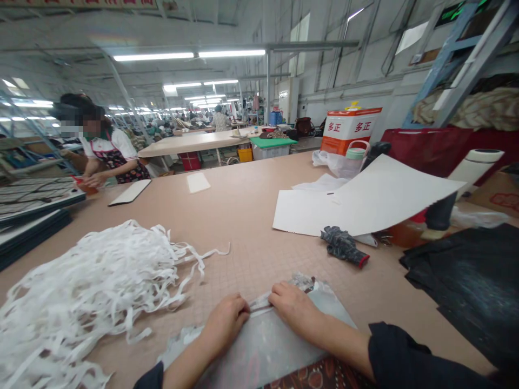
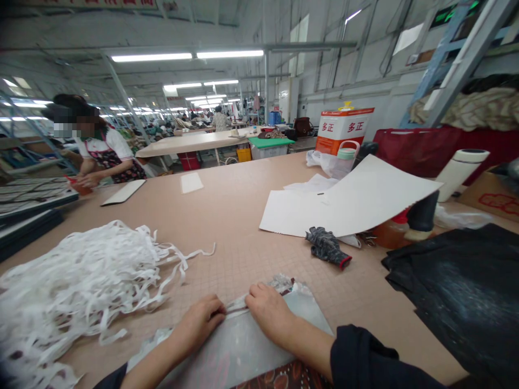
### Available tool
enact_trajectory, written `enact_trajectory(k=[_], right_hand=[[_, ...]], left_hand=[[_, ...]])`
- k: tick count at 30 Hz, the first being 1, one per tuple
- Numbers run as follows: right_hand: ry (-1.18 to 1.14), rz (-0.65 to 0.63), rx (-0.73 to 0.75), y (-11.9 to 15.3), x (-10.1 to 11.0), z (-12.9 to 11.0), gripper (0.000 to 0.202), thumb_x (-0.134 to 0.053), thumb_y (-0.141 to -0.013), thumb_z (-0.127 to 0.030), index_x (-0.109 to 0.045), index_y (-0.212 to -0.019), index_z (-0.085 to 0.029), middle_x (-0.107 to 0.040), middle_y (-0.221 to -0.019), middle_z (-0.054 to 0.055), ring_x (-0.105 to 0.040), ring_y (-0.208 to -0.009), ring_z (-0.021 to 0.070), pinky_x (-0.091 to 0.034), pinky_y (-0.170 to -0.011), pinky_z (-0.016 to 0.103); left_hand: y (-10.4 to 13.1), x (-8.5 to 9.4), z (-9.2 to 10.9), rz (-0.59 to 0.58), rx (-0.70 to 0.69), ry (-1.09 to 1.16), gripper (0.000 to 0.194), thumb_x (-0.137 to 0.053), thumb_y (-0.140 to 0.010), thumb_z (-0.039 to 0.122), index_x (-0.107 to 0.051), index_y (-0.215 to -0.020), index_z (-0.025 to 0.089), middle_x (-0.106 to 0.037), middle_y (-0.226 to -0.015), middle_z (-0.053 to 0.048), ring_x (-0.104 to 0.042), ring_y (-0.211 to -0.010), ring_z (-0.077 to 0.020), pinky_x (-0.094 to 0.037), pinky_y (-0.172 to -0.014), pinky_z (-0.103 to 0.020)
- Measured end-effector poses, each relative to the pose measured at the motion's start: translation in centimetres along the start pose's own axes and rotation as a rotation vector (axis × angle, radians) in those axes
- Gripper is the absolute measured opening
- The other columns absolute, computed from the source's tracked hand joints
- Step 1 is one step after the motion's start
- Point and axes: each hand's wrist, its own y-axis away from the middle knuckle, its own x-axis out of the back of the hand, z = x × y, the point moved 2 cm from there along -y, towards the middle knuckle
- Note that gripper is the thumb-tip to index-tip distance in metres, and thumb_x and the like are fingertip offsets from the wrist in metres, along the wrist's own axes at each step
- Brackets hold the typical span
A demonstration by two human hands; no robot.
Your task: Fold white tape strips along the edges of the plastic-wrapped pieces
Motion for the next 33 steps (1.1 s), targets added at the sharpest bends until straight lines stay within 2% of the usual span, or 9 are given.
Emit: enact_trajectory(k=[3,6,10,16,21,24,29,31,33], right_hand=[[0.001,0.031,0.007,-0.4,-1.0,-0.2,0.013,-0.049,-0.082,-0.012,-0.057,-0.074,-0.017,-0.056,-0.077,0.002,-0.049,-0.074,0.0163,-0.034,-0.062,0.027],[-0.018,0.050,0.058,-0.8,-1.6,-1.0,0.012,-0.049,-0.083,-0.014,-0.056,-0.074,-0.018,-0.054,-0.077,0.001,-0.047,-0.074,0.0160,-0.034,-0.062,0.026],[-0.011,0.076,0.143,-0.9,-1.7,-2.0,0.010,-0.049,-0.084,-0.017,-0.055,-0.076,-0.018,-0.054,-0.078,0.001,-0.047,-0.074,0.0156,-0.034,-0.063,0.027],[0.019,0.070,0.147,-0.2,-0.9,-1.2,0.012,-0.047,-0.085,-0.014,-0.054,-0.075,-0.018,-0.054,-0.078,0.001,-0.047,-0.074,0.0155,-0.033,-0.062,0.027],[-0.004,-0.033,0.058,-1.1,-0.7,-1.3,0.014,-0.047,-0.083,-0.011,-0.056,-0.074,-0.017,-0.056,-0.077,0.002,-0.049,-0.073,0.0154,-0.033,-0.061,0.026],[-0.031,-0.069,0.062,-2.2,-0.9,-2.9,0.012,-0.048,-0.082,-0.013,-0.057,-0.076,-0.017,-0.057,-0.079,0.002,-0.050,-0.076,0.0157,-0.034,-0.062,0.026],[-0.036,0.017,0.247,-2.7,-1.5,-6.0,0.007,-0.050,-0.084,-0.018,-0.055,-0.081,-0.018,-0.056,-0.082,0.001,-0.048,-0.079,0.0168,-0.035,-0.067,0.028],[0.005,0.034,0.303,-2.0,-1.5,-5.9,0.006,-0.049,-0.084,-0.018,-0.055,-0.083,-0.017,-0.056,-0.081,0.003,-0.048,-0.078,0.0176,-0.035,-0.066,0.030],[0.041,0.034,0.318,-0.7,-1.3,-4.5,0.006,-0.049,-0.084,-0.016,-0.055,-0.084,-0.016,-0.056,-0.081,0.003,-0.048,-0.076,0.0177,-0.035,-0.065,0.030]], left_hand=[[0.5,-0.3,-0.4,0.009,-0.019,-0.039,0.015,-0.045,-0.077,0.015,-0.059,-0.076,0.019,-0.057,-0.083,-0.001,-0.051,-0.081,-0.0139,-0.038,-0.073,-0.022],[0.7,-0.9,-0.4,0.016,-0.059,-0.193,0.017,-0.042,-0.082,0.017,-0.059,-0.078,0.019,-0.056,-0.082,-0.002,-0.050,-0.079,-0.0151,-0.038,-0.071,-0.024],[0.9,-1.3,-0.2,0.008,-0.123,-0.284,0.019,-0.040,-0.084,0.019,-0.059,-0.080,0.019,-0.056,-0.082,-0.002,-0.049,-0.079,-0.0162,-0.037,-0.071,-0.026],[1.9,1.2,-2.2,-0.032,0.028,0.002,0.017,-0.045,-0.072,0.014,-0.061,-0.075,0.019,-0.058,-0.080,-0.001,-0.052,-0.080,-0.0141,-0.038,-0.072,-0.022],[3.3,2.5,-3.4,-0.061,0.114,-0.016,0.019,-0.045,-0.067,0.011,-0.061,-0.073,0.018,-0.059,-0.079,0.000,-0.053,-0.078,-0.0137,-0.039,-0.071,-0.022],[3.8,2.0,-3.2,-0.026,0.044,-0.140,0.019,-0.043,-0.074,0.009,-0.060,-0.072,0.019,-0.058,-0.078,0.000,-0.052,-0.078,-0.0139,-0.038,-0.069,-0.023],[4.8,0.4,-2.8,0.089,-0.161,-0.477,0.017,-0.044,-0.082,0.010,-0.057,-0.075,0.018,-0.057,-0.078,-0.001,-0.049,-0.074,-0.0152,-0.037,-0.064,-0.025],[5.2,0.2,-2.8,0.087,-0.208,-0.530,0.013,-0.047,-0.082,0.010,-0.057,-0.079,0.017,-0.057,-0.080,-0.002,-0.049,-0.075,-0.0161,-0.037,-0.065,-0.026],[5.5,0.4,-3.0,0.060,-0.202,-0.524,0.013,-0.047,-0.082,0.010,-0.057,-0.081,0.018,-0.057,-0.082,-0.002,-0.049,-0.076,-0.0161,-0.037,-0.066,-0.026]])
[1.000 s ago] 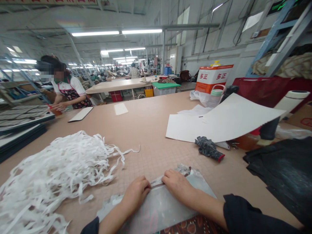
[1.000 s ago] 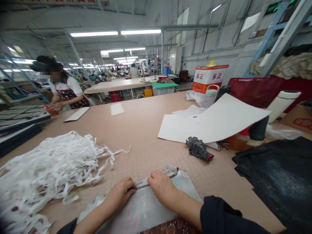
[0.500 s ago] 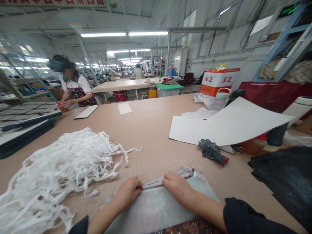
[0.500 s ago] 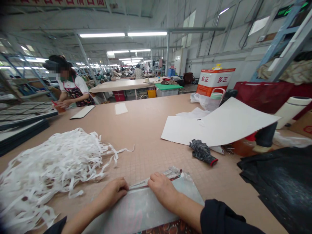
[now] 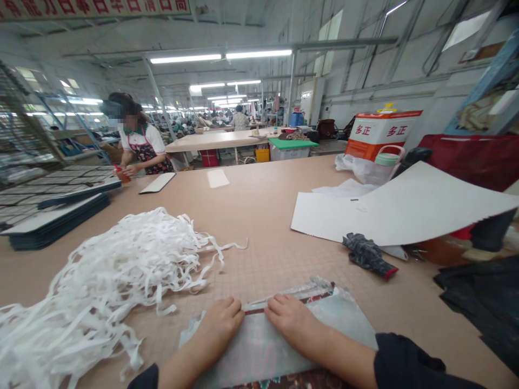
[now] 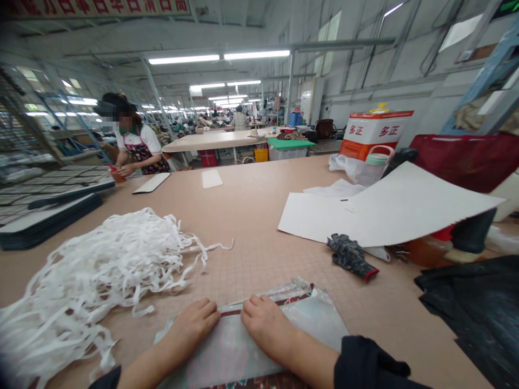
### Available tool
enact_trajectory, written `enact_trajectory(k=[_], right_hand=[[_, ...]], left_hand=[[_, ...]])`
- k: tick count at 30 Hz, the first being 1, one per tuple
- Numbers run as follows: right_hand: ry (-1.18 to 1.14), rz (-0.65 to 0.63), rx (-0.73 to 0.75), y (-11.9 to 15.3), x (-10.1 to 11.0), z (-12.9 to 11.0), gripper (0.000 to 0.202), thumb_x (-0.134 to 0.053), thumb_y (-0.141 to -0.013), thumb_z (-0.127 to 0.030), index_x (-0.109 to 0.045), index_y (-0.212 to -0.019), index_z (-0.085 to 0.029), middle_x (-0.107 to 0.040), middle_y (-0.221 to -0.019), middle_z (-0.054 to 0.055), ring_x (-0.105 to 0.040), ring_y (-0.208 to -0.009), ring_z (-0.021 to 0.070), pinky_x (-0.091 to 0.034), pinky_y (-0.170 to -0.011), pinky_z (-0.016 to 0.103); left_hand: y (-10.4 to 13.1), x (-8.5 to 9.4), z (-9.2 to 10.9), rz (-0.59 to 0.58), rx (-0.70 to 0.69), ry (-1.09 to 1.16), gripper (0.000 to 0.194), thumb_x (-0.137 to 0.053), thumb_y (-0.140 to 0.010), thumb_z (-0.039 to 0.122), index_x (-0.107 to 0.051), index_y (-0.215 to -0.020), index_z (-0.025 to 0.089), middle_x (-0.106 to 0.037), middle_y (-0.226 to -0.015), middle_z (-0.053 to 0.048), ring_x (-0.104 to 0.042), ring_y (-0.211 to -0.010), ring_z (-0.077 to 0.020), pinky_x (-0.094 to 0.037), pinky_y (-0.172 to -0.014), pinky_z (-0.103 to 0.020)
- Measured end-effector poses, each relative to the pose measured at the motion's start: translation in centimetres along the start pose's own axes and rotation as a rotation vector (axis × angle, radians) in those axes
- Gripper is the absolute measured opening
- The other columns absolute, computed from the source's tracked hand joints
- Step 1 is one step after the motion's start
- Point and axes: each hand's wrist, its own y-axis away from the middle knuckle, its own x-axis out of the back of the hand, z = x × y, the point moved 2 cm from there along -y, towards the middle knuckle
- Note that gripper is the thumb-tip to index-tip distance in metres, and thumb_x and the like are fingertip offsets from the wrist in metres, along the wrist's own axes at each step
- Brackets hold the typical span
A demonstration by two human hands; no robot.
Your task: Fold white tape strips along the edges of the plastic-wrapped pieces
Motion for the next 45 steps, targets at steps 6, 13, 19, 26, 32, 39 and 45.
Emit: enact_trajectory(k=[6,13,19,26,32,39,45], right_hand=[[0.019,-0.034,-0.153,8.1,1.3,6.0,0.021,-0.044,-0.082,-0.004,-0.056,-0.093,-0.017,-0.057,-0.086,0.005,-0.050,-0.079,0.0184,-0.037,-0.068,0.030],[-0.081,-0.181,-0.317,2.2,2.1,3.4,0.022,-0.043,-0.078,-0.001,-0.059,-0.076,-0.017,-0.058,-0.081,0.005,-0.053,-0.076,0.0169,-0.037,-0.066,0.027],[-0.127,-0.019,-0.039,-5.3,-0.5,-4.9,0.010,-0.050,-0.080,-0.012,-0.056,-0.088,-0.016,-0.057,-0.086,0.005,-0.050,-0.081,0.0193,-0.038,-0.069,0.030],[0.019,-0.054,-0.064,-0.9,-0.8,-2.3,0.016,-0.055,-0.075,-0.006,-0.059,-0.089,-0.013,-0.059,-0.085,0.008,-0.052,-0.078,0.0211,-0.037,-0.067,0.032],[-0.152,-0.200,-0.094,-5.9,1.0,-4.2,0.018,-0.048,-0.077,-0.002,-0.060,-0.079,-0.016,-0.059,-0.081,0.004,-0.052,-0.075,0.0172,-0.036,-0.062,0.027],[-0.107,-0.039,0.182,-7.7,-2.0,-7.7,0.009,-0.051,-0.080,-0.014,-0.058,-0.087,-0.013,-0.057,-0.088,0.007,-0.047,-0.080,0.0203,-0.036,-0.067,0.032],[-0.254,-0.090,0.128,-8.9,-1.9,-6.7,0.011,-0.048,-0.083,-0.014,-0.058,-0.085,-0.017,-0.056,-0.083,0.002,-0.047,-0.077,0.0162,-0.035,-0.066,0.027]], left_hand=[[1.2,1.2,-2.7,-0.094,0.129,0.188,0.019,-0.042,-0.081,0.011,-0.059,-0.077,0.019,-0.058,-0.080,0.000,-0.051,-0.077,-0.0138,-0.036,-0.068,-0.024],[2.5,1.4,-3.5,-0.057,0.151,0.145,0.017,-0.045,-0.082,0.013,-0.059,-0.076,0.020,-0.059,-0.080,0.000,-0.051,-0.078,-0.0149,-0.034,-0.073,-0.028],[3.8,-0.5,-1.9,0.129,0.049,-0.088,0.013,-0.043,-0.086,0.014,-0.055,-0.083,0.018,-0.055,-0.080,-0.001,-0.047,-0.076,-0.0163,-0.030,-0.085,-0.035],[4.9,-0.9,-1.1,0.178,0.106,-0.070,0.013,-0.043,-0.084,0.012,-0.054,-0.091,0.017,-0.055,-0.084,-0.004,-0.047,-0.078,-0.0185,-0.032,-0.085,-0.037],[6.3,-1.3,-1.1,0.254,0.165,0.019,0.018,-0.044,-0.084,0.011,-0.053,-0.098,0.019,-0.058,-0.094,-0.002,-0.051,-0.086,-0.0169,-0.031,-0.091,-0.038],[8.2,-1.8,-1.3,0.341,0.273,0.090,0.016,-0.043,-0.085,0.014,-0.056,-0.093,0.020,-0.060,-0.091,-0.002,-0.052,-0.085,-0.0170,-0.036,-0.087,-0.037],[8.5,-2.1,-1.1,0.360,0.298,0.114,0.018,-0.040,-0.086,0.015,-0.055,-0.096,0.019,-0.059,-0.093,-0.004,-0.051,-0.086,-0.0184,-0.036,-0.085,-0.037]])
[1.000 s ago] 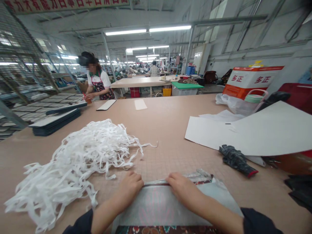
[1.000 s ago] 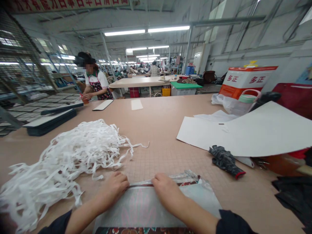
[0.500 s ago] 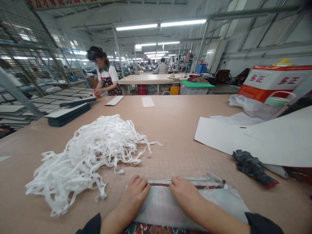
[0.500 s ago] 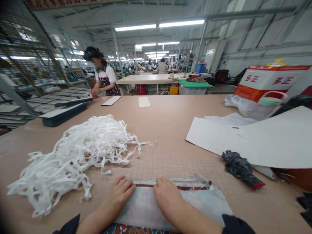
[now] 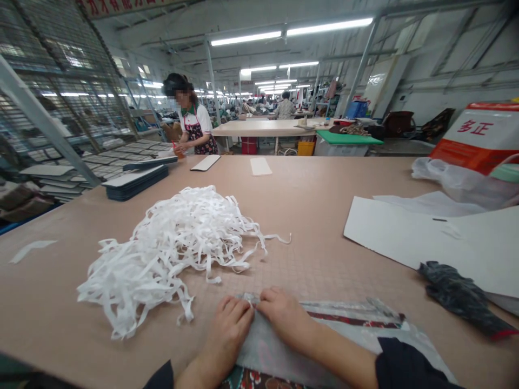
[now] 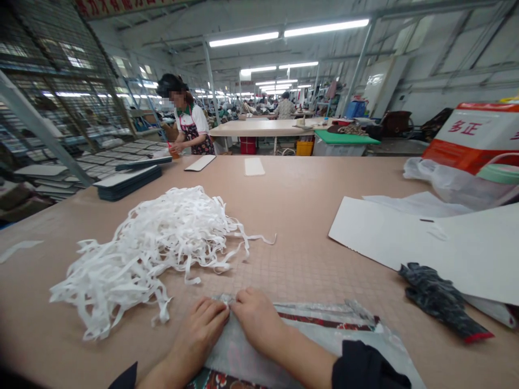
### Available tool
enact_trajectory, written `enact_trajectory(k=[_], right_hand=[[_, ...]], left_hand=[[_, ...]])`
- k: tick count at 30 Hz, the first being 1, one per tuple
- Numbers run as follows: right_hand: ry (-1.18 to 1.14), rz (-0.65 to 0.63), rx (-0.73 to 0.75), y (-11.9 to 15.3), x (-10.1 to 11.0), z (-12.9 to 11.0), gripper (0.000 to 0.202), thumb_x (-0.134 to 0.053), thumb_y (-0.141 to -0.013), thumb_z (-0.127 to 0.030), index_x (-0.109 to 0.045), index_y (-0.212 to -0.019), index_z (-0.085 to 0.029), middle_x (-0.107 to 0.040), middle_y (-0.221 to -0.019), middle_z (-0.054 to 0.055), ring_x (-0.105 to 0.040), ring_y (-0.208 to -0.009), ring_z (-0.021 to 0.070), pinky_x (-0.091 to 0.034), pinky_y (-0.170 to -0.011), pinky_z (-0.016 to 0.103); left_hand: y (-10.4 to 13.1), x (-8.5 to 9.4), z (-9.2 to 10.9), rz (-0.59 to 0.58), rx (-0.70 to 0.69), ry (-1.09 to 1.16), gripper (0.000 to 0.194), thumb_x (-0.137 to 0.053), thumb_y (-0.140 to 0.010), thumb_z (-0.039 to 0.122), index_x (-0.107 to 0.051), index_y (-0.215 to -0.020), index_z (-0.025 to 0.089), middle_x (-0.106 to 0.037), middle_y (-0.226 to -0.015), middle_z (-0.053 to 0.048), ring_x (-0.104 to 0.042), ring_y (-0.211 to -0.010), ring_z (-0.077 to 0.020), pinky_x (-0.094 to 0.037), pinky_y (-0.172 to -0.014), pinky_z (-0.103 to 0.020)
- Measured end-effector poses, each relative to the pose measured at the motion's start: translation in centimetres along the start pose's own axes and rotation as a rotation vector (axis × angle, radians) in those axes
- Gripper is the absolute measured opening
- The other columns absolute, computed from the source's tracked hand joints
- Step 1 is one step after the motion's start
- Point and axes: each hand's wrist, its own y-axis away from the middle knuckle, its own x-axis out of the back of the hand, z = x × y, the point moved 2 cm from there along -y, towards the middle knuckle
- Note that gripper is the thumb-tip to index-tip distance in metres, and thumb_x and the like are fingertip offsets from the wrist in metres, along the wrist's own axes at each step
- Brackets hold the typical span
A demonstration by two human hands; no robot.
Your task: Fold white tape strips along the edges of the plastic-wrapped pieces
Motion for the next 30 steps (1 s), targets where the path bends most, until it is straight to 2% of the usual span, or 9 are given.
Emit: enact_trajectory(k=[3,8,10,14,18,20,23,27,30], right_hand=[[-0.063,0.031,-0.090,-0.8,-0.3,0.0,0.011,-0.048,-0.084,-0.014,-0.058,-0.083,-0.018,-0.056,-0.082,0.001,-0.047,-0.079,0.0155,-0.036,-0.067,0.026],[0.074,0.045,0.148,-0.4,-0.6,-1.1,0.011,-0.052,-0.082,-0.017,-0.056,-0.091,-0.014,-0.057,-0.088,0.005,-0.046,-0.080,0.0188,-0.036,-0.068,0.031],[0.083,0.032,0.156,-0.1,-0.2,-1.0,0.010,-0.050,-0.083,-0.017,-0.055,-0.091,-0.015,-0.057,-0.087,0.005,-0.046,-0.079,0.0181,-0.036,-0.067,0.030],[0.153,-0.007,0.037,1.9,0.9,0.4,0.006,-0.052,-0.081,-0.016,-0.055,-0.086,-0.015,-0.056,-0.084,0.004,-0.047,-0.077,0.0180,-0.037,-0.064,0.029],[0.211,-0.075,-0.049,6.0,2.4,2.1,0.010,-0.053,-0.080,-0.016,-0.056,-0.089,-0.013,-0.057,-0.085,0.007,-0.048,-0.077,0.0187,-0.038,-0.065,0.030],[0.214,-0.127,-0.116,7.2,3.4,2.7,0.008,-0.051,-0.080,-0.014,-0.057,-0.086,-0.013,-0.057,-0.084,0.007,-0.049,-0.077,0.0185,-0.038,-0.065,0.029],[0.165,-0.206,-0.253,6.4,4.4,3.3,0.010,-0.049,-0.079,-0.012,-0.059,-0.081,-0.014,-0.059,-0.083,0.007,-0.051,-0.078,0.0185,-0.037,-0.065,0.027],[-0.022,-0.212,-0.453,3.8,4.4,3.4,0.015,-0.050,-0.074,-0.014,-0.059,-0.086,-0.014,-0.060,-0.089,0.008,-0.053,-0.085,0.0201,-0.037,-0.067,0.026],[-0.145,-0.226,-0.472,3.3,4.3,3.5,0.016,-0.048,-0.068,-0.011,-0.059,-0.079,-0.015,-0.060,-0.087,0.007,-0.052,-0.084,0.0190,-0.035,-0.066,0.025]], left_hand=[[0.0,0.0,0.0,0.010,0.018,0.015,0.019,-0.040,-0.086,0.014,-0.055,-0.095,0.019,-0.059,-0.094,-0.004,-0.051,-0.085,-0.0182,-0.036,-0.085,-0.037],[-0.1,0.0,0.0,0.007,0.023,0.010,0.017,-0.041,-0.085,0.014,-0.056,-0.090,0.020,-0.060,-0.090,-0.002,-0.052,-0.085,-0.0173,-0.034,-0.088,-0.037],[-0.2,0.0,0.0,0.004,0.018,-0.021,0.018,-0.041,-0.084,0.012,-0.056,-0.091,0.020,-0.060,-0.091,-0.002,-0.052,-0.084,-0.0173,-0.033,-0.089,-0.038],[-0.3,-0.1,-0.4,-0.014,-0.032,-0.098,0.025,-0.043,-0.082,0.011,-0.054,-0.102,0.021,-0.060,-0.094,-0.003,-0.052,-0.085,-0.0187,-0.035,-0.085,-0.038],[-0.3,-0.6,-1.5,0.059,-0.129,-0.134,0.029,-0.041,-0.081,0.010,-0.054,-0.104,0.023,-0.059,-0.096,-0.003,-0.053,-0.087,-0.0182,-0.036,-0.085,-0.036],[-0.4,-0.9,-2.1,0.083,-0.152,-0.125,0.029,-0.042,-0.081,0.012,-0.055,-0.103,0.024,-0.060,-0.094,-0.003,-0.053,-0.085,-0.0175,-0.038,-0.083,-0.033],[-0.5,-1.0,-2.4,0.106,-0.120,-0.067,0.023,-0.044,-0.081,0.018,-0.058,-0.098,0.025,-0.060,-0.090,-0.002,-0.055,-0.081,-0.0168,-0.043,-0.076,-0.030],[-0.3,-0.3,-2.1,0.144,0.017,0.037,0.020,-0.045,-0.082,0.025,-0.059,-0.096,0.024,-0.060,-0.093,-0.005,-0.057,-0.084,-0.0178,-0.047,-0.074,-0.030],[0.2,-0.1,-2.1,0.172,0.164,0.138,0.023,-0.048,-0.080,0.027,-0.058,-0.100,0.022,-0.060,-0.099,-0.006,-0.056,-0.092,-0.0194,-0.047,-0.080,-0.033]])
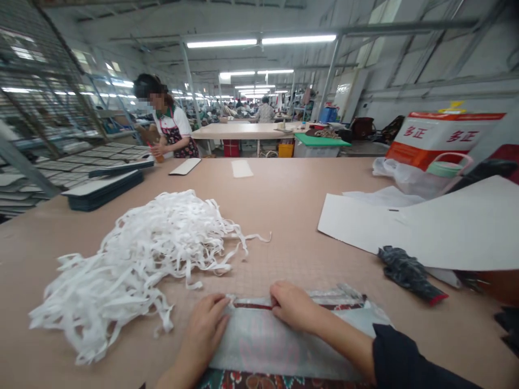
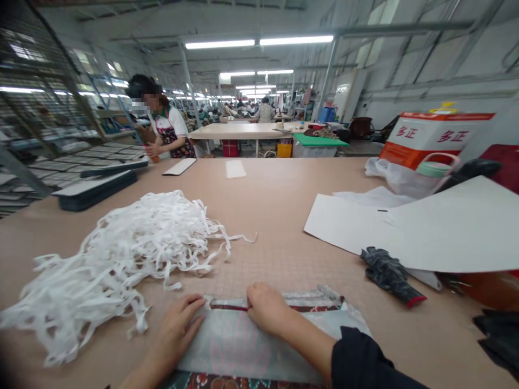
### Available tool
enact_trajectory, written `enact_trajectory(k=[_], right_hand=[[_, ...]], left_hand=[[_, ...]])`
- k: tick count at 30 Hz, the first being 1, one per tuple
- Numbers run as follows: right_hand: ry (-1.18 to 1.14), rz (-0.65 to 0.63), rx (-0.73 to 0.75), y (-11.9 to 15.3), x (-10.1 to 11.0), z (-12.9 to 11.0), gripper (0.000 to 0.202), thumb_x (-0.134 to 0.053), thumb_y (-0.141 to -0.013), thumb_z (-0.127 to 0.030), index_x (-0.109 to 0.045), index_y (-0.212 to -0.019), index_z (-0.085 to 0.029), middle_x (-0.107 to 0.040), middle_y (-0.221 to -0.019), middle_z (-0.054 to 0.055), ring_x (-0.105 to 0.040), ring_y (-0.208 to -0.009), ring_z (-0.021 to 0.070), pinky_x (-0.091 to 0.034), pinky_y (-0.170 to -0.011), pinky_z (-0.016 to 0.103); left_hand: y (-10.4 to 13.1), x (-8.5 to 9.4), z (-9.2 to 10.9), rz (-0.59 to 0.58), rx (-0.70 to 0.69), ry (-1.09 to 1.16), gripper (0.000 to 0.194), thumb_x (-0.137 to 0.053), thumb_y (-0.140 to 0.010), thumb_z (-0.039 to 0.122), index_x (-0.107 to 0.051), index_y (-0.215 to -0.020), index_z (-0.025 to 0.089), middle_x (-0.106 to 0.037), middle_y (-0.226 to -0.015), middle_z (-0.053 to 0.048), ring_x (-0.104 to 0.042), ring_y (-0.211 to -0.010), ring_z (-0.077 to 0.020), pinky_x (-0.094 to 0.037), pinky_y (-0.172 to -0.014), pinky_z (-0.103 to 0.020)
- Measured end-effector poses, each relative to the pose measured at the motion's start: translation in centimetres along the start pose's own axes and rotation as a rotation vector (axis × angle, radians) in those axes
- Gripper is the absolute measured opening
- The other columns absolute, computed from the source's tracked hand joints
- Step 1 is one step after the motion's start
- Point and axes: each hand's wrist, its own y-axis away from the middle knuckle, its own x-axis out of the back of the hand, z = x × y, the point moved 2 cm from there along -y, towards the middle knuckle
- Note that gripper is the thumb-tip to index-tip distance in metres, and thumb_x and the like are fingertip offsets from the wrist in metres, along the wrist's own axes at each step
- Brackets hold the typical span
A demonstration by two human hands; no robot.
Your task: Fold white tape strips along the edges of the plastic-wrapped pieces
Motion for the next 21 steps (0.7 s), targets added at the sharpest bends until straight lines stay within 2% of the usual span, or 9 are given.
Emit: enact_trajectory(k=[3,7,10,12,14,17,21], right_hand=[[-0.111,-0.068,0.097,0.5,0.5,0.3,0.014,-0.048,-0.064,-0.010,-0.057,-0.073,-0.017,-0.059,-0.082,0.005,-0.052,-0.078,0.0163,-0.034,-0.064,0.023],[-0.424,-0.179,0.175,-0.2,0.8,-0.4,0.024,-0.051,-0.064,-0.013,-0.055,-0.087,-0.018,-0.061,-0.081,0.002,-0.054,-0.071,0.0141,-0.038,-0.061,0.022],[-0.759,-0.234,0.231,-2.3,-0.4,-2.2,0.035,-0.046,-0.065,-0.007,-0.051,-0.098,-0.017,-0.063,-0.090,0.004,-0.057,-0.081,0.0140,-0.042,-0.069,0.024],[-0.899,-0.229,0.262,-3.5,-1.5,-3.4,0.038,-0.043,-0.065,-0.004,-0.050,-0.100,-0.016,-0.063,-0.092,0.004,-0.057,-0.087,0.0141,-0.043,-0.074,0.025],[-0.949,-0.166,0.306,-4.0,-2.2,-4.4,0.036,-0.042,-0.065,-0.003,-0.052,-0.097,-0.017,-0.062,-0.092,0.004,-0.057,-0.089,0.0146,-0.043,-0.079,0.027],[-0.946,-0.064,0.366,-3.5,-2.1,-5.1,0.035,-0.042,-0.065,-0.003,-0.054,-0.094,-0.018,-0.060,-0.095,0.003,-0.056,-0.092,0.0153,-0.041,-0.085,0.030],[-1.012,-0.058,0.363,-3.1,-1.9,-5.0,0.037,-0.040,-0.064,-0.001,-0.051,-0.095,-0.018,-0.058,-0.093,0.002,-0.055,-0.090,0.0143,-0.041,-0.084,0.029]], left_hand=[[0.3,-0.3,-0.3,-0.005,0.211,0.132,0.029,-0.051,-0.077,0.028,-0.055,-0.105,0.021,-0.059,-0.104,-0.006,-0.055,-0.097,-0.0199,-0.046,-0.085,-0.037],[0.1,-1.0,-0.5,-0.028,0.394,0.317,0.029,-0.052,-0.074,0.028,-0.056,-0.102,0.020,-0.063,-0.091,-0.005,-0.058,-0.085,-0.0187,-0.047,-0.081,-0.037],[-0.3,-0.9,-0.4,0.026,0.421,0.357,0.029,-0.050,-0.074,0.028,-0.055,-0.101,0.019,-0.062,-0.089,-0.005,-0.058,-0.083,-0.0189,-0.048,-0.078,-0.037],[-0.3,-0.5,-0.3,0.061,0.425,0.345,0.031,-0.049,-0.074,0.030,-0.054,-0.102,0.018,-0.061,-0.091,-0.005,-0.058,-0.083,-0.0194,-0.048,-0.078,-0.038],[0.0,-0.1,-0.2,0.079,0.437,0.317,0.032,-0.049,-0.075,0.032,-0.053,-0.103,0.018,-0.061,-0.091,-0.006,-0.058,-0.084,-0.0203,-0.047,-0.079,-0.039],[0.5,0.5,0.2,0.061,0.445,0.285,0.032,-0.050,-0.075,0.034,-0.055,-0.102,0.018,-0.062,-0.091,-0.007,-0.058,-0.087,-0.0217,-0.046,-0.081,-0.041],[0.4,0.7,0.6,0.059,0.454,0.329,0.030,-0.049,-0.076,0.034,-0.055,-0.101,0.020,-0.062,-0.089,-0.006,-0.059,-0.084,-0.0206,-0.047,-0.078,-0.037]])
